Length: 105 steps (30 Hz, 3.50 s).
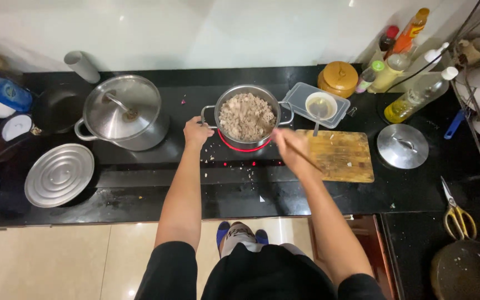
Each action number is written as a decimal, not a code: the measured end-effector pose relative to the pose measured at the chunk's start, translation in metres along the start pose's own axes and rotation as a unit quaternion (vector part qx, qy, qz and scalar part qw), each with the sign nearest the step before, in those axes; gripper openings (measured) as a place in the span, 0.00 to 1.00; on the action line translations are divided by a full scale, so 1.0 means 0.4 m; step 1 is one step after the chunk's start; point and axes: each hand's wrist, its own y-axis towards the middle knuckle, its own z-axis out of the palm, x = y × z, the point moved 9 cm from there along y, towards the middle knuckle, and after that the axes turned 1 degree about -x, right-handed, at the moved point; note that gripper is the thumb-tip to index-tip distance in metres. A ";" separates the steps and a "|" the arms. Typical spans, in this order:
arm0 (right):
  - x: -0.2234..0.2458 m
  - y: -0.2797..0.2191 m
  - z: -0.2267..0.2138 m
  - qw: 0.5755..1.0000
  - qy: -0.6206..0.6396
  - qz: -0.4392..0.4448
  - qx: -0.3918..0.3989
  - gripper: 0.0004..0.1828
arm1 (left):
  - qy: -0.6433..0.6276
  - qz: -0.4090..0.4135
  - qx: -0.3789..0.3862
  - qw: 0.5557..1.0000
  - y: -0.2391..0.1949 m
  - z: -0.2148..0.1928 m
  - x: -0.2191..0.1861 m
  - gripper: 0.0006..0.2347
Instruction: The person tilts a wok and uses chopsticks to scrape cooked minced meat from the wok into a metal pot. They then place the pot on a portable induction cooker and stir the minced meat in the pot with the chopsticks.
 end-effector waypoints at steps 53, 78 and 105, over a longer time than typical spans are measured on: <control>-0.088 0.027 0.073 0.999 -0.001 0.000 0.047 0.14 | -0.064 0.003 0.012 0.998 0.037 0.024 0.063 0.07; -0.073 0.062 0.013 1.000 -0.004 0.006 0.015 0.19 | -0.061 -0.009 0.053 0.997 0.072 0.029 0.107 0.06; -0.442 0.152 0.040 0.899 0.322 0.227 0.192 0.10 | -0.077 -0.018 0.076 0.994 0.054 0.028 0.085 0.05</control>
